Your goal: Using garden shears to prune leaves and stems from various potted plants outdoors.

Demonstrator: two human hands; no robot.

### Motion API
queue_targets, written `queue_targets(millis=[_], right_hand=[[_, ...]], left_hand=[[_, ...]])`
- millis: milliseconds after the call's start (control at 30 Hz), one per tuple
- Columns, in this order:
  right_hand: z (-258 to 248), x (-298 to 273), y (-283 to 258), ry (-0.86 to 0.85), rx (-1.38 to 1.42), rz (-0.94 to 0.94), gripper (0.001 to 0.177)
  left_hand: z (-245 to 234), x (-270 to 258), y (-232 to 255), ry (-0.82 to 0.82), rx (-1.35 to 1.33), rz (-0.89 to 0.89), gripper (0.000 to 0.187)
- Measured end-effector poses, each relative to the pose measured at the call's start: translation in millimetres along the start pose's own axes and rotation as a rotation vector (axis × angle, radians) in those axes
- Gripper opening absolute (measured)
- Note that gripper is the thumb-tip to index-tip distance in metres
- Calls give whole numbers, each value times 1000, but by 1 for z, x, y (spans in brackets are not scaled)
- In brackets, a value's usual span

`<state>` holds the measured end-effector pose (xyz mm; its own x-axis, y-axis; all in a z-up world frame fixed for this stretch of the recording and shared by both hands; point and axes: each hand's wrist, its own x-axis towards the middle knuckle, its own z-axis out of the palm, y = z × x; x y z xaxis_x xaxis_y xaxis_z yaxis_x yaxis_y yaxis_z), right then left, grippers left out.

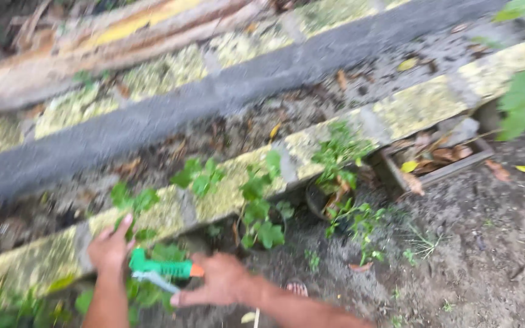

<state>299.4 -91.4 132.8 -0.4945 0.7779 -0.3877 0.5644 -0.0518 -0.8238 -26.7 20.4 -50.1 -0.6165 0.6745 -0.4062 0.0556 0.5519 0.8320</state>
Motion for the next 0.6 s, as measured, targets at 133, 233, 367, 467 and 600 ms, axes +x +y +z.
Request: queue_targets(millis=[133, 233, 367, 467, 600], right_hand=[[9, 1, 9, 9, 80, 54, 93], [52, 23, 54, 146, 0, -125, 68], [51, 17, 30, 103, 3, -76, 57], [52, 4, 6, 116, 28, -75, 64], [49, -5, -32, 59, 54, 13, 84]], left_hand=[[2, -10, 11, 0, 46, 17, 61], [4, 4, -1, -118, -125, 66, 46], [-5, 9, 4, -246, 90, -26, 29], [-25, -2, 17, -222, 643, 144, 34], [-36, 80, -51, -431, 1007, 299, 77]])
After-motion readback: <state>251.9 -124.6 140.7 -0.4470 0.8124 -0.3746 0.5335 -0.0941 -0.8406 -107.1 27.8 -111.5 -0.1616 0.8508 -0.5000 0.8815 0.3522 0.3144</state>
